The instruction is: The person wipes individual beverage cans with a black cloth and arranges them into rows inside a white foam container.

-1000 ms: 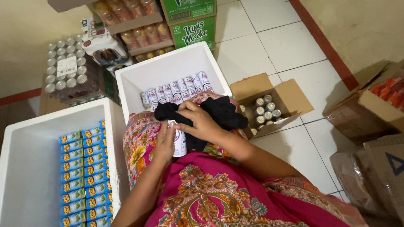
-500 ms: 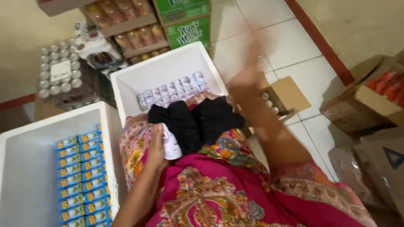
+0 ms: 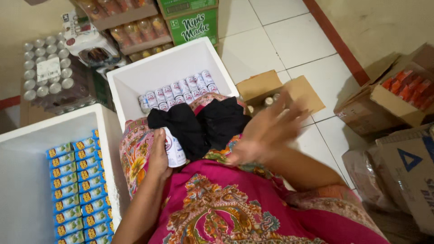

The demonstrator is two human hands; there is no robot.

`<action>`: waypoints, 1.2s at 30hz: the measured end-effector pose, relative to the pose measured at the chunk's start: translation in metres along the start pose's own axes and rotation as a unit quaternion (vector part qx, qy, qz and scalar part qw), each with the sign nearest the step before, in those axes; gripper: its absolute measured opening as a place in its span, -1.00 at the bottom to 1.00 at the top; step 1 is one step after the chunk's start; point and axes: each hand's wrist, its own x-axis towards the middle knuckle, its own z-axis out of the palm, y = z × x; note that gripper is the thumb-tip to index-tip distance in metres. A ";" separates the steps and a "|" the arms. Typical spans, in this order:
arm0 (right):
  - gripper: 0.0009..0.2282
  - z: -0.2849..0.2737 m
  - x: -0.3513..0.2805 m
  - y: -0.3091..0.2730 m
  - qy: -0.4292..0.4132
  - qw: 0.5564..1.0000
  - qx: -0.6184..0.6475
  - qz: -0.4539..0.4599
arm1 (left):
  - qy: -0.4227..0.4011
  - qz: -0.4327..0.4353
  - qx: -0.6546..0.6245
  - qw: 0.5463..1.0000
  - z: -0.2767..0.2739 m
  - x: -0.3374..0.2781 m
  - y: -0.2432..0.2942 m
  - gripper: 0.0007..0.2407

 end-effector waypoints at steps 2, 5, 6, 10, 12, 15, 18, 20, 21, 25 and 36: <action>-0.30 -0.020 -0.025 0.010 -0.194 0.980 -0.043 0.023 | -0.010 0.083 0.100 0.991 0.032 -0.016 0.018 -0.57; -0.30 -0.030 -0.103 -0.033 -0.465 0.877 -0.100 0.064 | -0.055 0.095 0.162 0.981 -0.012 0.003 -0.024 -0.54; -0.30 -0.027 -0.107 -0.033 -0.466 0.877 -0.100 0.064 | -0.053 0.094 0.161 0.981 -0.011 -0.003 -0.026 -0.54; -0.33 -0.028 -0.111 -0.016 -0.465 0.844 -0.020 0.267 | -0.158 0.079 0.179 0.968 -0.002 -0.012 -0.020 -0.61; -0.39 -0.032 -0.112 -0.010 -0.448 0.837 0.017 0.313 | -0.190 0.119 0.198 0.954 0.003 -0.014 -0.009 -0.49; -0.62 -0.032 -0.106 -0.010 -0.458 0.843 0.015 0.281 | -0.184 0.146 0.224 0.946 0.006 -0.014 0.005 -0.51; -0.72 -0.022 -0.087 -0.013 -0.476 0.837 0.005 0.272 | -0.194 0.174 0.305 0.916 -0.005 -0.013 0.005 -0.49; -0.67 -0.013 -0.078 -0.016 -0.499 0.823 -0.003 0.273 | -0.157 0.186 0.367 0.898 -0.010 -0.012 0.001 -0.46; -0.67 -0.014 -0.082 -0.013 -0.500 0.821 -0.002 0.274 | -0.155 0.184 0.366 0.899 0.002 -0.018 0.012 -0.46; -0.67 -0.016 -0.088 -0.006 -0.518 0.814 -0.025 0.260 | -0.160 0.211 0.318 0.910 0.013 -0.022 0.027 -0.55; -0.73 -0.006 -0.087 -0.007 -0.516 0.826 -0.070 0.215 | -0.118 0.242 0.337 0.902 0.010 -0.018 0.018 -0.59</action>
